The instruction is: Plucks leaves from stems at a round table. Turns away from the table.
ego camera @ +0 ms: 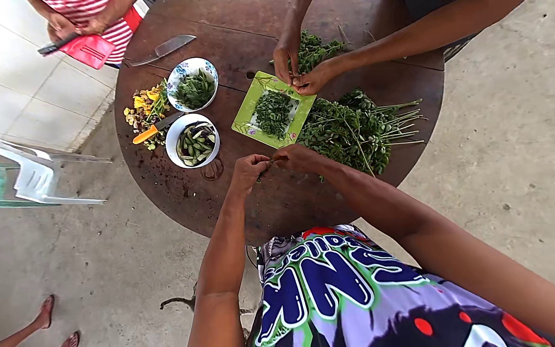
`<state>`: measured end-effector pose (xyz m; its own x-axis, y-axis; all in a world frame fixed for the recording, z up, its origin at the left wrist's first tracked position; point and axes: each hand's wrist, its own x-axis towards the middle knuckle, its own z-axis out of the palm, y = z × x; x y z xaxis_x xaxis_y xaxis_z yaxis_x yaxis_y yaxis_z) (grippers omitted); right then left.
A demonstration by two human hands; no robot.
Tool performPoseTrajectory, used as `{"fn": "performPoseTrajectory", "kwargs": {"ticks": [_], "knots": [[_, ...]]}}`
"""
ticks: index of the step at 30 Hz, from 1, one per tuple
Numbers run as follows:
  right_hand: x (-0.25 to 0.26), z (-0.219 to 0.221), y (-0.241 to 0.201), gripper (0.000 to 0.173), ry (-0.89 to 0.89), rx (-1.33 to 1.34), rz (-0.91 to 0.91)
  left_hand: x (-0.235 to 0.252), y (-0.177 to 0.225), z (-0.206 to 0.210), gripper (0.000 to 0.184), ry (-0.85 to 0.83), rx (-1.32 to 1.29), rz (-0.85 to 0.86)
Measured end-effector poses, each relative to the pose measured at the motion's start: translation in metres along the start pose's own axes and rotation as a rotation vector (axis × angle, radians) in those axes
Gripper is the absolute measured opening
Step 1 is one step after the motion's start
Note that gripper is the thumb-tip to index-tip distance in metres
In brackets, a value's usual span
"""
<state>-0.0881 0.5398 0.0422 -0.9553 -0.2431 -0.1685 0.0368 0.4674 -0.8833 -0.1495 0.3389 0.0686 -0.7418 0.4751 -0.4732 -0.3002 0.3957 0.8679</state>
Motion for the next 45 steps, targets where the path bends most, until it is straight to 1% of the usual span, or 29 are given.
{"fn": "performPoseTrajectory", "kwargs": {"ticks": [3, 6, 9, 12, 14, 17, 20, 23, 25, 26, 27, 29, 30, 32, 34, 37, 39, 40, 43, 45], "knots": [[-0.006, -0.006, -0.002, 0.019, 0.028, -0.036, -0.052, 0.001, 0.001, 0.001, 0.011, -0.052, -0.068, -0.003], [-0.014, -0.009, 0.003, 0.026, 0.01, -0.017, -0.038, 0.004, -0.001, 0.003, 0.01, -0.087, -0.11, -0.02], [-0.022, -0.022, 0.01, 0.029, -0.008, -0.029, 0.017, 0.007, -0.005, -0.002, 0.01, -0.088, -0.128, -0.066], [-0.026, -0.033, 0.018, 0.029, -0.029, -0.06, 0.014, 0.008, -0.004, -0.006, 0.011, -0.096, -0.124, -0.096], [-0.028, -0.036, 0.015, 0.028, -0.023, -0.067, 0.022, 0.008, -0.002, -0.008, 0.011, -0.101, -0.126, -0.097], [-0.029, -0.036, 0.016, 0.028, -0.035, -0.035, 0.048, 0.007, -0.004, -0.016, 0.01, -0.082, -0.108, -0.099], [-0.031, -0.038, 0.018, 0.028, 0.003, 0.023, 0.083, 0.004, -0.007, -0.03, 0.01, -0.044, -0.078, -0.129], [-0.019, -0.027, 0.016, 0.03, 0.03, -0.014, 0.168, 0.003, -0.01, -0.036, 0.011, -0.03, -0.092, -0.126], [0.0, -0.01, 0.027, 0.033, -0.037, -0.112, 0.207, 0.009, -0.009, -0.032, 0.013, -0.024, -0.105, -0.081], [0.008, -0.001, 0.034, 0.038, -0.096, -0.174, 0.239, 0.013, -0.008, -0.028, 0.013, -0.02, -0.105, -0.061], [0.014, 0.005, 0.035, 0.046, -0.143, -0.227, 0.278, 0.015, -0.005, -0.023, 0.013, -0.02, -0.098, -0.044], [0.015, 0.006, 0.024, 0.053, -0.148, -0.235, 0.297, 0.02, 0.006, -0.017, 0.013, -0.038, -0.069, -0.038], [0.013, 0.002, 0.015, 0.053, -0.112, -0.182, 0.27, 0.022, 0.011, -0.014, 0.016, -0.06, -0.054, -0.053], [0.007, -0.006, 0.002, 0.053, -0.008, -0.061, 0.151, 0.027, 0.022, -0.009, 0.03, -0.125, -0.023, -0.128], [0.007, -0.01, 0.001, 0.049, 0.058, 0.018, 0.017, 0.037, 0.03, -0.002, 0.041, -0.172, -0.01, -0.185], [0.014, -0.011, 0.011, 0.031, 0.146, 0.057, -0.108, 0.054, 0.041, 0.007, 0.055, -0.241, 0.001, -0.224], [0.018, -0.015, 0.02, 0.023, 0.215, 0.043, -0.162, 0.067, 0.043, 0.008, 0.061, -0.289, -0.036, -0.225], [0.019, -0.02, 0.022, 0.02, 0.235, 0.036, -0.183, 0.071, 0.043, 0.007, 0.06, -0.319, -0.073, -0.212], [0.028, -0.031, 0.035, 0.015, 0.281, -0.003, -0.265, 0.08, 0.044, -0.001, 0.043, -0.393, -0.221, -0.177], [0.036, -0.038, 0.041, 0.017, 0.312, -0.001, -0.239, 0.09, 0.045, -0.007, 0.046, -0.385, -0.173, -0.162]]}}
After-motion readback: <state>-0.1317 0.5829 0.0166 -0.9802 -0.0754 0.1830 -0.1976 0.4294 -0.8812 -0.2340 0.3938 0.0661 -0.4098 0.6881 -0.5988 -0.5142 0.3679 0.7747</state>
